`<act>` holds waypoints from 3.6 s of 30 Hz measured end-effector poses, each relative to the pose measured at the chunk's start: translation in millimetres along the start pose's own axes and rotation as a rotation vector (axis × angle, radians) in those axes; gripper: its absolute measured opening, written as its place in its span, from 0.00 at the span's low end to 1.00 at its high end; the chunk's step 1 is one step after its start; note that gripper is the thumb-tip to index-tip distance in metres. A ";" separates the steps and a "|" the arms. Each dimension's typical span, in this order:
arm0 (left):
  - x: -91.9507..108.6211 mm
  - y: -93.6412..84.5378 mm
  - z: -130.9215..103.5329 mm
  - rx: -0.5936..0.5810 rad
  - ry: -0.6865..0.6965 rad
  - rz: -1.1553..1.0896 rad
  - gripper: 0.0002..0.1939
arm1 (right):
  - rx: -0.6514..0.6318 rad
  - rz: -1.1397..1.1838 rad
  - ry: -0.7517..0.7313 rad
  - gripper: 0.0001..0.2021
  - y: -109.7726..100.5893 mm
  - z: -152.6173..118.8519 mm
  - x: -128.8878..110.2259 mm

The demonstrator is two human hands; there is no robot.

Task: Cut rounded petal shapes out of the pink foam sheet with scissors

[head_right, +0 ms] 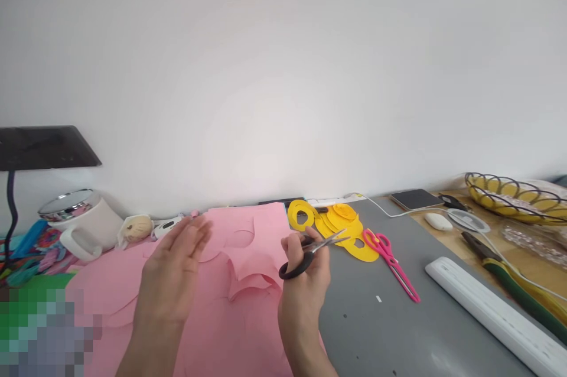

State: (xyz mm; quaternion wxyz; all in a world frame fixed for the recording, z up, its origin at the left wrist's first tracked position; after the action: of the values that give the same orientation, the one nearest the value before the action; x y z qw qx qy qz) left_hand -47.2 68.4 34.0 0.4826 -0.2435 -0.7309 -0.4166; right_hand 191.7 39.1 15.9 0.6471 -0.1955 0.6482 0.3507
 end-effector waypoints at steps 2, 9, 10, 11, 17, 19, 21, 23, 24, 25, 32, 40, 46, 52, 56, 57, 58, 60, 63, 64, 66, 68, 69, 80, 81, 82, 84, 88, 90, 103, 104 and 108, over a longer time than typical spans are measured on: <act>-3.1 25.8 -8.2 -0.197 0.075 0.301 0.20 | 0.050 0.016 -0.009 0.09 -4.2 0.5 -0.6; -58.0 79.1 -41.8 -0.820 0.553 1.398 0.32 | 0.049 0.021 -0.069 0.08 -5.3 1.4 -3.4; -59.5 78.0 -40.4 -0.810 0.584 1.442 0.27 | 0.051 0.058 -0.054 0.09 -4.8 1.2 -1.6; -57.6 76.9 -38.8 -0.783 0.618 1.454 0.24 | 0.053 0.088 -0.038 0.10 -4.2 0.9 0.1; -46.4 68.4 -28.6 -0.658 0.575 1.393 0.22 | 0.092 0.094 -0.079 0.05 -6.2 0.2 -1.8; -51.7 69.9 -32.6 -0.725 0.551 1.384 0.22 | 0.099 0.106 -0.098 0.05 -6.0 0.7 -2.2; -59.1 70.3 -36.3 -0.778 0.528 1.405 0.25 | 0.114 0.110 -0.105 0.05 -6.3 1.2 -1.5; -64.6 69.0 -37.0 -0.782 0.511 1.443 0.27 | 0.122 0.109 -0.109 0.05 -6.3 1.4 -1.5; -66.5 68.4 -36.9 -0.782 0.506 1.457 0.28 | 0.124 0.101 -0.113 0.04 -6.4 1.4 -2.1; -67.6 68.1 -36.5 -0.779 0.503 1.463 0.28 | 0.124 0.083 -0.119 0.04 -6.6 1.2 -3.2; -57.6 64.7 -21.9 -0.610 0.447 1.438 0.13 | 0.105 -0.009 -0.147 0.05 -7.0 0.7 -11.2; -0.4 34.8 -13.0 -0.116 0.305 1.009 0.15 | -0.129 0.142 -0.008 0.14 18.6 -0.7 0.1; -14.3 29.5 -11.1 -0.290 -0.103 0.382 0.16 | -0.431 0.236 0.073 0.14 47.7 -15.1 10.2; -31.8 47.2 -17.3 -0.607 -0.236 0.355 0.18 | -0.350 0.109 -0.010 0.10 35.9 -11.3 0.3; -38.3 50.3 -21.5 -0.612 -0.262 0.385 0.18 | -0.455 0.035 -0.090 0.11 42.1 -13.0 -6.6; -35.5 46.0 -17.5 -0.543 -0.221 0.396 0.19 | -0.508 0.038 -0.103 0.11 46.5 -14.7 -8.1; -32.6 40.7 -13.4 -0.472 -0.186 0.402 0.19 | -0.567 0.055 -0.108 0.11 51.6 -17.0 -9.5; -28.4 30.7 -6.9 -0.368 -0.154 0.381 0.19 | -0.696 0.115 -0.087 0.14 62.8 -23.4 -11.3; -22.7 22.9 -3.0 -0.314 -0.134 0.324 0.17 | -0.874 0.188 -0.030 0.18 77.5 -36.1 -12.5; -21.3 22.1 -3.1 -0.309 -0.131 0.315 0.17 | -0.925 0.201 -0.015 0.20 81.1 -40.7 -12.6; -19.3 21.7 -4.6 -0.294 -0.124 0.327 0.18 | -0.969 0.213 -0.002 0.22 83.9 -45.6 -12.1; -17.2 22.8 -7.0 -0.277 -0.102 0.379 0.20 | -0.938 0.206 -0.007 0.23 81.4 -44.1 -10.5; -16.2 23.4 -8.2 -0.268 -0.084 0.419 0.21 | -0.909 0.193 -0.017 0.22 79.0 -42.0 -9.5; -32.5 14.8 -5.9 -0.187 -0.180 0.545 0.24 | -0.795 0.111 -0.106 0.20 68.3 -31.1 -7.4; -32.9 15.4 -5.6 -0.199 -0.189 0.528 0.23 | -0.817 0.121 -0.095 0.21 69.0 -31.2 -8.8; -33.2 16.9 -5.6 -0.223 -0.200 0.501 0.23 | -0.868 0.124 -0.077 0.22 71.2 -33.1 -9.9; -33.7 21.0 -6.9 -0.291 -0.245 0.418 0.22 | -0.994 0.164 -0.014 0.23 75.8 -38.9 -12.5; -34.9 29.7 -13.9 -0.435 -0.384 0.305 0.19 | -1.057 0.152 -0.007 0.22 74.4 -38.6 -18.8; -33.9 34.1 -17.7 -0.486 -0.436 0.263 0.20 | -1.037 0.133 -0.009 0.20 72.3 -36.5 -18.0; -38.9 27.8 -9.4 -0.409 -0.319 0.295 0.18 | -0.931 0.067 -0.050 0.06 70.8 -29.3 -9.1; -38.7 26.7 -7.9 -0.403 -0.291 0.311 0.19 | -0.923 0.067 -0.042 0.06 70.6 -29.0 -7.5; -39.2 23.9 -7.2 -0.373 -0.273 0.392 0.19 | -0.885 0.050 -0.060 0.06 68.3 -27.7 -4.1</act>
State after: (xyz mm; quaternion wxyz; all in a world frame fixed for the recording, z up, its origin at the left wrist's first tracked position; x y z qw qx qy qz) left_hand -9.1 76.8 8.7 0.3978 -0.5183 -0.6389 -0.4060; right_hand 124.4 65.1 31.3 0.5109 -0.4275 0.4213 0.6155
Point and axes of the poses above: each hand's wrist, its own z-axis towards the middle knuckle, its own y-axis out of the palm, x = y × z, the point moved 9 cm from there along z, towards the middle knuckle, and after that the axes turned 8 degrees about -y, right-handed, at the moved point
